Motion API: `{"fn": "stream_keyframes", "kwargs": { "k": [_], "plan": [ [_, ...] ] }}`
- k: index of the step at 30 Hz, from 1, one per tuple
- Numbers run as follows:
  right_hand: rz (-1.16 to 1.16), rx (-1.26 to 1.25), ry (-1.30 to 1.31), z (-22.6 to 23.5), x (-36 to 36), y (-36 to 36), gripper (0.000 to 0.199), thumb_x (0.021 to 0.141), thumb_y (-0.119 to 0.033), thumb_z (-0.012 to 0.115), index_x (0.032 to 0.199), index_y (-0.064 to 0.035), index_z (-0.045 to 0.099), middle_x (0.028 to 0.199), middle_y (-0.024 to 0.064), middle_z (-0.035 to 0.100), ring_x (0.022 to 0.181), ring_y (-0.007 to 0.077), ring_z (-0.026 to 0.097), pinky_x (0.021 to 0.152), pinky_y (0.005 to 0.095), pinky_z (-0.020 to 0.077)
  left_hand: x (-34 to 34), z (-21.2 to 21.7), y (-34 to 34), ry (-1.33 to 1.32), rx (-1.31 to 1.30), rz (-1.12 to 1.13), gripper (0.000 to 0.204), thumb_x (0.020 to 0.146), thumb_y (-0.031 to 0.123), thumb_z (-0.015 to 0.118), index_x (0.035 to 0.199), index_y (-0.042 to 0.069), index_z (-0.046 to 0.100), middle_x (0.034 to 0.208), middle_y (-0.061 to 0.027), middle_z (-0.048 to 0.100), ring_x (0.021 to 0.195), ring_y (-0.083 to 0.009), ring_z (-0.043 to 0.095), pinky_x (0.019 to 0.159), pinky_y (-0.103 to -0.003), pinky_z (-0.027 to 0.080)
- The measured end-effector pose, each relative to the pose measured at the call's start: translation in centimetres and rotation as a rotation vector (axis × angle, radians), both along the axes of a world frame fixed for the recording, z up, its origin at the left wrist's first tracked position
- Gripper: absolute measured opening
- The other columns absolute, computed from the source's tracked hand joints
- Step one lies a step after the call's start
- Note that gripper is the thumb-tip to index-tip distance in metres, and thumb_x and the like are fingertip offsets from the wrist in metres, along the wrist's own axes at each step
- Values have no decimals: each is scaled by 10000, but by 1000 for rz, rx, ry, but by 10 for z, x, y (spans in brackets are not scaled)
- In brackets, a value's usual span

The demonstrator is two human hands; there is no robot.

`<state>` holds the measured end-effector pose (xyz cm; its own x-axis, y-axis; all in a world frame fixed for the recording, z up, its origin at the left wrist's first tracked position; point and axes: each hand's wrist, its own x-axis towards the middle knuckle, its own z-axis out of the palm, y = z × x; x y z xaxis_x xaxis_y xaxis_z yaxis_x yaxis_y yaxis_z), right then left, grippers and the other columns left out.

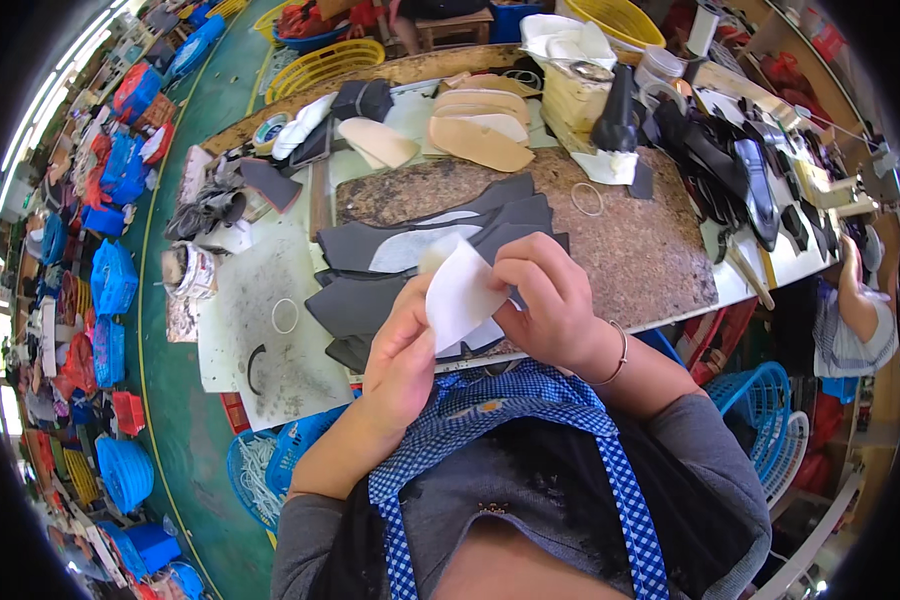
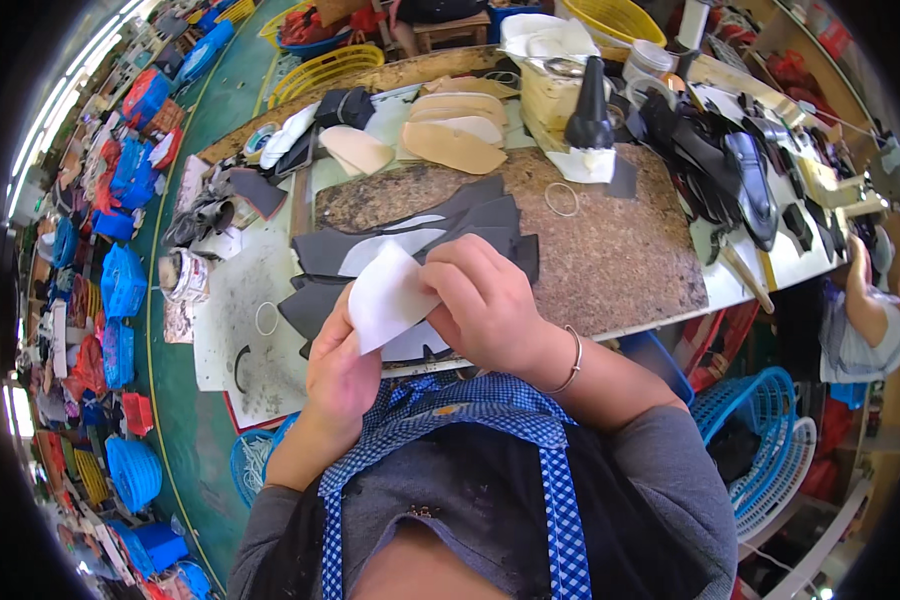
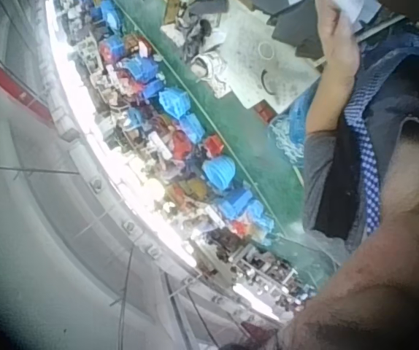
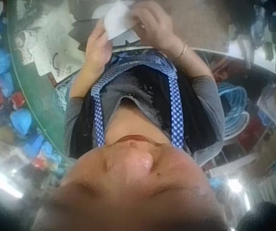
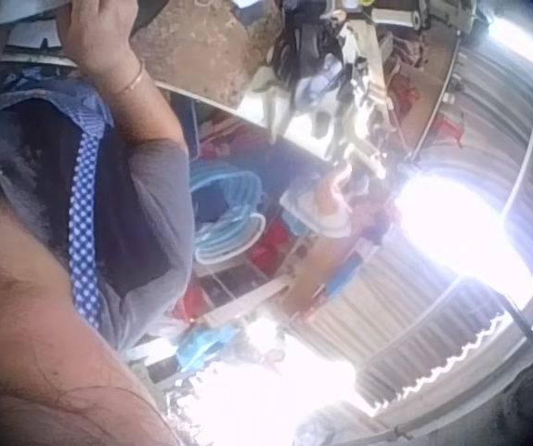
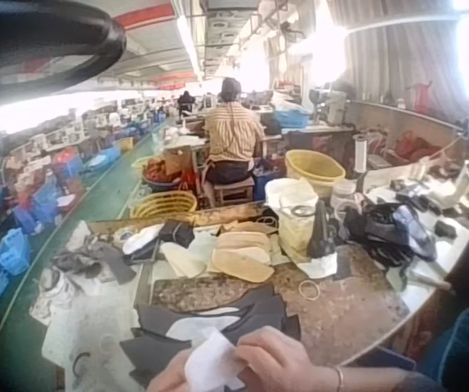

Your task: The person peels backing from padding pieces and sticks them onto shoe components by hand. The person places the assembled components into a blue basket, dumps more shoe parts onto the workbench from another basket, and attaches additional padding pieces to them.

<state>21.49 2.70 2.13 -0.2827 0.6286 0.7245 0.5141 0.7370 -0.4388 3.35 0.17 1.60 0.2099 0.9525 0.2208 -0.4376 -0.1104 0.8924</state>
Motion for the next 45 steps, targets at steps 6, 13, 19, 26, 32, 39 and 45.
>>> {"fn": "stream_keyframes", "kwargs": {
  "k": [6, 13, 19, 26, 32, 39, 45],
  "plan": [
    [91, 461, -61, -7, -22, 5, 290, 608, -99, 669, 887, -41, 619, 1021, 154, 608, 912, 307, 614, 714, 358, 527, -40, -10, 7, -78, -266, -173, 334, 927, 250, 579, 1154, 8, 539, 1198, -99, 589, 1087, -165, 576, 923, -335, 466],
    [17, 421, -178, -22, -16, 10, 272, 657, -89, 679, 926, -91, 642, 1071, 118, 615, 963, 272, 610, 750, 356, 524, -42, 2, 15, -266, -284, -185, 272, 980, 241, 481, 1126, 13, 510, 1047, -115, 645, 1009, -204, 641, 856, -315, 512],
    [-17, 570, -227, -22, -16, 13, 273, 653, -78, 675, 922, -107, 636, 1047, 87, 629, 934, 240, 619, 742, 339, 511, -38, -19, 17, 14, -229, 48, 250, 922, 138, 586, 1138, 34, 515, 1131, -119, 592, 1028, -188, 584, 866, -285, 470],
    [-17, 594, -220, -20, -14, 14, 248, 650, -94, 673, 894, -110, 629, 972, 61, 605, 891, 223, 608, 727, 333, 507, -40, 9, 11, 787, 500, 475, 271, 751, -3, 702, 994, 31, 587, 1032, -108, 601, 935, -205, 574, 786, -296, 450],
    [89, 530, -197, -17, -16, 11, 274, 610, -120, 654, 879, -72, 626, 889, 66, 556, 817, 228, 590, 689, 339, 517, -25, 6, 9, 898, 707, 470, 318, 630, 14, 753, 915, 31, 612, 866, -118, 621, 751, -285, 600, 641, -348, 491],
    [90, 353, -117, -18, -18, 9, 329, 587, -154, 625, 884, -14, 624, 875, 98, 545, 748, 250, 574, 644, 343, 508, -22, 12, 9, 1033, 713, 475, 360, 561, 10, 745, 895, 37, 611, 845, -98, 630, 737, -265, 601, 654, -348, 483],
    [84, 301, -115, -23, -24, 9, 303, 609, -144, 625, 880, -11, 623, 856, 96, 541, 712, 239, 553, 596, 323, 473, -21, 15, 8, 1208, 840, 548, 299, 589, 41, 721, 866, 69, 612, 814, -45, 625, 724, -233, 582, 630, -345, 426]
  ]
}}
